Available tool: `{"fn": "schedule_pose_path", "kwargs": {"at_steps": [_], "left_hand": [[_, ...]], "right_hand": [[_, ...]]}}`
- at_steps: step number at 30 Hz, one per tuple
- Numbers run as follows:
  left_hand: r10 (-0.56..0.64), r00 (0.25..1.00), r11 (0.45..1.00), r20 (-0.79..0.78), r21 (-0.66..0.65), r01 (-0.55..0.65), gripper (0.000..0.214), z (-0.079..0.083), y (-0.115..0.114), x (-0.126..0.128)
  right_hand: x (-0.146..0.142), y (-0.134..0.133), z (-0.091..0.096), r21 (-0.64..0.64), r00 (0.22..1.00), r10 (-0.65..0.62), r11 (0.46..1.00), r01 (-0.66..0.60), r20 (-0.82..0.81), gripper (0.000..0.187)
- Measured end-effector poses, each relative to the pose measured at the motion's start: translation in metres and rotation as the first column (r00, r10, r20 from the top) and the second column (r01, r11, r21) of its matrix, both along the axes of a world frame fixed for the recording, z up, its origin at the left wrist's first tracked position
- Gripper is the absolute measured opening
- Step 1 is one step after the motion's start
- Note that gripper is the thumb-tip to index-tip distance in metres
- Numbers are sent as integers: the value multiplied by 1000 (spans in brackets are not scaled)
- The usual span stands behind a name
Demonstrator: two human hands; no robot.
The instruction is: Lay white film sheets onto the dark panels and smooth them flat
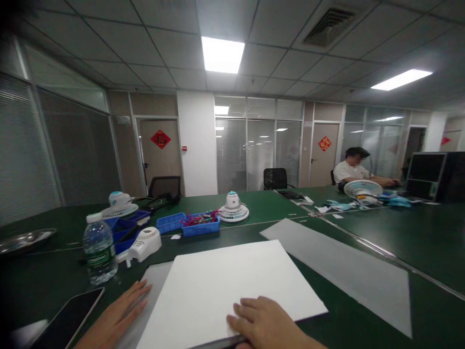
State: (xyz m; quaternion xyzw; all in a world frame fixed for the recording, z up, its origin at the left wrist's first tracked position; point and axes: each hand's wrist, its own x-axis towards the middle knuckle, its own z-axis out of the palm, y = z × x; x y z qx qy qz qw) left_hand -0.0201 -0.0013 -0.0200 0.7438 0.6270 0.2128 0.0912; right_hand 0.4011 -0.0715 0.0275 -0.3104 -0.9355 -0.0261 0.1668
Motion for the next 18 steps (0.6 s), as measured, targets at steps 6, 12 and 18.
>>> {"fn": "schedule_pose_path", "kwargs": {"at_steps": [6, 12, 18], "left_hand": [[-8, 993, 997, -115, 70, 16, 62, -5, 4, -2], [-70, 994, 996, -81, 58, 75, 64, 1, -1, -4], [18, 1000, 999, -20, 28, -17, 47, 8, -2, 3]], "right_hand": [[41, 26, -2, -118, 981, -147, 984, 132, -127, 51], [151, 97, -34, -56, 580, -814, 580, 812, -21, 69], [187, 98, -27, -98, 498, -865, 491, 865, 64, 42]]}}
